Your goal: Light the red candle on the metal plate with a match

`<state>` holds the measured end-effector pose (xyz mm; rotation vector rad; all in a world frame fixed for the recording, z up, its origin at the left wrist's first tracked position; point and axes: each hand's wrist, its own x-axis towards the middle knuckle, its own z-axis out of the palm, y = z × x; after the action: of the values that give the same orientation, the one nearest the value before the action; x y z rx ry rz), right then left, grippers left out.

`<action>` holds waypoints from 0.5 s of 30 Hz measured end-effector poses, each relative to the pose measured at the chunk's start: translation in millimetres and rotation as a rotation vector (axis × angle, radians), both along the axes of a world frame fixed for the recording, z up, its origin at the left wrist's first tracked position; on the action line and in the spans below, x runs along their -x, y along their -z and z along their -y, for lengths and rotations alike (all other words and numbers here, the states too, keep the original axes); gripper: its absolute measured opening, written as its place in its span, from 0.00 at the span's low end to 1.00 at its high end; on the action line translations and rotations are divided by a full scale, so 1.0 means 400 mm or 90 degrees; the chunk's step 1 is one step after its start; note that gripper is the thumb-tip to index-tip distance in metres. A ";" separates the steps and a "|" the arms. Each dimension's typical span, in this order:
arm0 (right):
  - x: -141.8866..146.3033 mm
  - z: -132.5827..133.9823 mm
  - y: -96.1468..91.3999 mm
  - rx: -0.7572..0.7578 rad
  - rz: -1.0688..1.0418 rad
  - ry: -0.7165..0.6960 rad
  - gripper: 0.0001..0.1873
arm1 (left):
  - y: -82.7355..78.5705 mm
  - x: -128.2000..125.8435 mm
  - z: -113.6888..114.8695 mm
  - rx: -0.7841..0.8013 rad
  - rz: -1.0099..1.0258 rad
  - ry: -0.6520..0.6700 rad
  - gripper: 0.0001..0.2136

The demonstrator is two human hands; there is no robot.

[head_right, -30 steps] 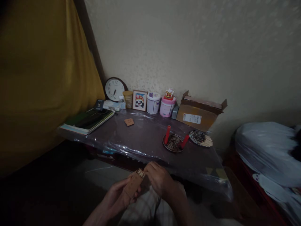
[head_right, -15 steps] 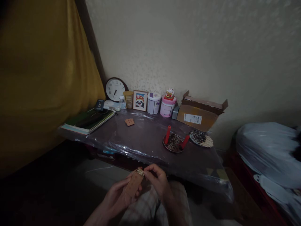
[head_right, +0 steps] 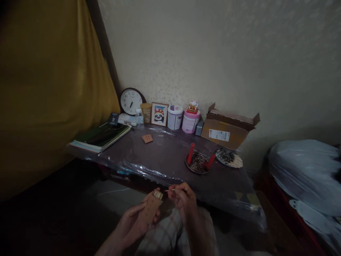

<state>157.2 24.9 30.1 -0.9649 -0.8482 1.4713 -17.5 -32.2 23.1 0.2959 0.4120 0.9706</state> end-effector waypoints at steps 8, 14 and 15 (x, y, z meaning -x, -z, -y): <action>0.004 0.022 -0.021 -0.166 0.212 -0.019 0.09 | -0.022 0.001 -0.011 -0.009 -0.011 -0.021 0.26; 0.019 0.056 -0.032 -0.291 0.362 -0.045 0.13 | -0.040 -0.005 -0.029 -0.038 0.049 -0.054 0.23; 0.022 0.061 -0.031 -0.299 0.378 -0.048 0.14 | -0.043 -0.005 -0.033 -0.039 0.058 -0.062 0.22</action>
<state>148.5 0.3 42.3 -1.0203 -1.5919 0.9711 -15.3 -19.1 40.4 0.2876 0.3157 1.0886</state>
